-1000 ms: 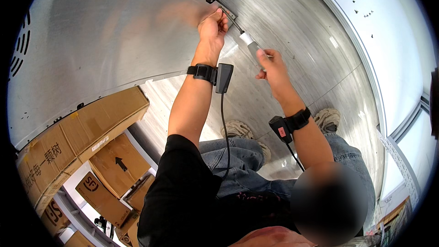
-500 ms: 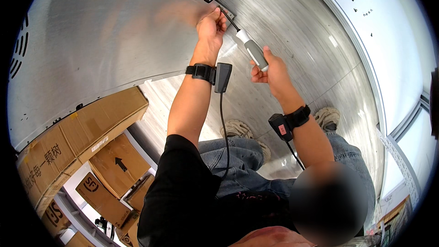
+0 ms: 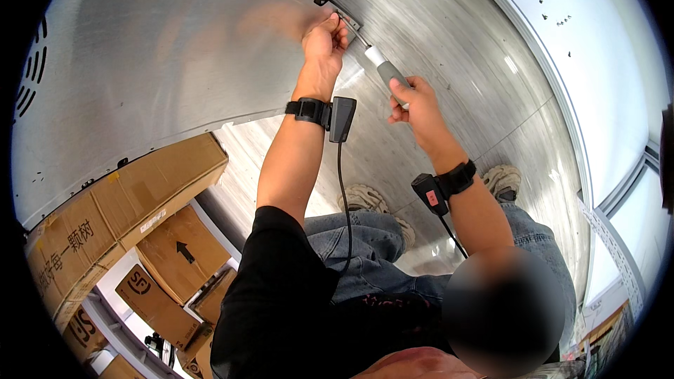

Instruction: The person uses a manual screwdriver to fasten screws into a white metal cabinet or shelf unit. They repeatedly position the screwdriver, turn it to drive screws, and move to adjacent screw holes along the top edge of the unit.

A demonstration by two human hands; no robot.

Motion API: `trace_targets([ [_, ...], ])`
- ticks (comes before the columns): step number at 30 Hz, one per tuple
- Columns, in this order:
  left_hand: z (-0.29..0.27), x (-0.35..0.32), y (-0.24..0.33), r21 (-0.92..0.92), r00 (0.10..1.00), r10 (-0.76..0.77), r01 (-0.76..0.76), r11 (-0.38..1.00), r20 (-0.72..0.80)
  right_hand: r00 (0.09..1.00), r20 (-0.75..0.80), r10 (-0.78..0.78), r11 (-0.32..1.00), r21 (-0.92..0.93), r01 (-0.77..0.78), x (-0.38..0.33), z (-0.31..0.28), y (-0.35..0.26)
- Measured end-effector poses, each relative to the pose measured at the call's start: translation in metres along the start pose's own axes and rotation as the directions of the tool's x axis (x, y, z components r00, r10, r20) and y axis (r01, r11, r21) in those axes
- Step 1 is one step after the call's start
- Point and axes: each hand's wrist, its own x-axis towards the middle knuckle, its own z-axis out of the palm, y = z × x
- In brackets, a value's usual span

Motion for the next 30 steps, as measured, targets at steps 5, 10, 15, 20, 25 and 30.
trace_targets([
  [5, 0.003, -0.003, 0.0, 0.002, 1.0, 0.006, -0.006, 1.0, -0.009, 0.988, 0.103, 0.111, 0.975, 0.183, -0.129, 0.002, -0.007, -0.001],
  [10, 0.001, -0.001, 0.0, 0.021, 1.0, 0.012, -0.012, 1.0, -0.004, 1.0, 0.0, -0.008, 1.0, 0.009, 0.008, 0.002, 0.0, 0.001],
  [15, 0.0, -0.002, 0.001, 0.028, 1.0, 0.013, -0.013, 1.0, 0.004, 0.995, 0.082, 0.065, 0.997, 0.043, -0.069, -0.001, -0.011, 0.0],
  [20, 0.005, -0.013, 0.001, 0.052, 0.998, 0.044, -0.043, 0.998, -0.032, 1.0, 0.0, 0.003, 1.0, -0.024, -0.003, -0.006, -0.032, 0.02],
  [25, 0.005, -0.015, -0.01, 0.159, 0.987, 0.153, -0.143, 0.977, -0.051, 0.998, -0.054, -0.009, 0.996, 0.089, 0.014, -0.012, -0.055, 0.017],
  [30, 0.021, -0.017, -0.05, 0.325, 0.992, 0.118, -0.129, 0.937, 0.052, 0.987, -0.149, -0.064, 0.996, 0.046, 0.072, -0.015, -0.099, 0.012],
])
